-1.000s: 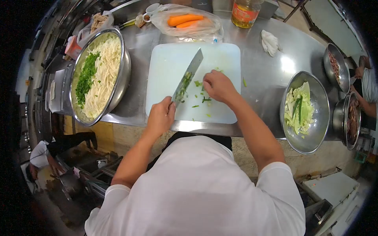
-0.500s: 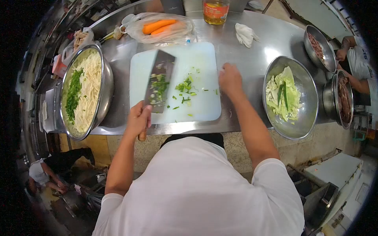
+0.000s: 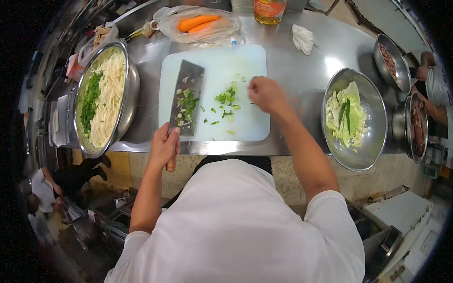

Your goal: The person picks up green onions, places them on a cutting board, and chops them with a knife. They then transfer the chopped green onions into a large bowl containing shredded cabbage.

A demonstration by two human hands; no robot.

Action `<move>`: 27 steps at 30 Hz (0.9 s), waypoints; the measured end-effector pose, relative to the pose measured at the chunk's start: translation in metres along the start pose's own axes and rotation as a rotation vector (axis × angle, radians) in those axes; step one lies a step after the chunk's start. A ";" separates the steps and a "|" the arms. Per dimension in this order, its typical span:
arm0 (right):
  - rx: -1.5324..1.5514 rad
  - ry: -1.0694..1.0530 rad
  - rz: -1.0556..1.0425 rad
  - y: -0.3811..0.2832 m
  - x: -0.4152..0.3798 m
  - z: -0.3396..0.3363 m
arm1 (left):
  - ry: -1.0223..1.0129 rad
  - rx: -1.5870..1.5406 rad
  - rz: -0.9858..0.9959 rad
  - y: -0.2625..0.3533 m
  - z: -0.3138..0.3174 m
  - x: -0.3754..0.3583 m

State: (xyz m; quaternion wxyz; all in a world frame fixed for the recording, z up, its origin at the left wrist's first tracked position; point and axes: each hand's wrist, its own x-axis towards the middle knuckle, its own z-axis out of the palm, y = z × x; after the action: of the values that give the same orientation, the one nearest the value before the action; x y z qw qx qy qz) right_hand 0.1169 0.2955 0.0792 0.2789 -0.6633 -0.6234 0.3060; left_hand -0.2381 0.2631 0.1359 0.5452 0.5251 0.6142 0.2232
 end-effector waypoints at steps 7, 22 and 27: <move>-0.295 -0.013 -0.335 -0.058 0.064 0.089 | 0.156 0.623 0.355 0.051 0.019 0.043; -0.232 -0.078 -0.325 -0.059 0.066 0.091 | 0.069 0.685 0.360 0.053 0.039 0.086; -0.241 -0.104 -0.319 -0.057 0.068 0.092 | 0.076 0.675 0.326 0.049 0.048 0.090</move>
State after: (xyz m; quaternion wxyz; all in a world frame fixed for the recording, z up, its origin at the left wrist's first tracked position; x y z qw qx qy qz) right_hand 0.0128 0.3660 0.0578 0.2098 -0.5680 -0.7661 0.2153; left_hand -0.1621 0.3453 0.1233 0.2758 0.7574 0.5813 0.1113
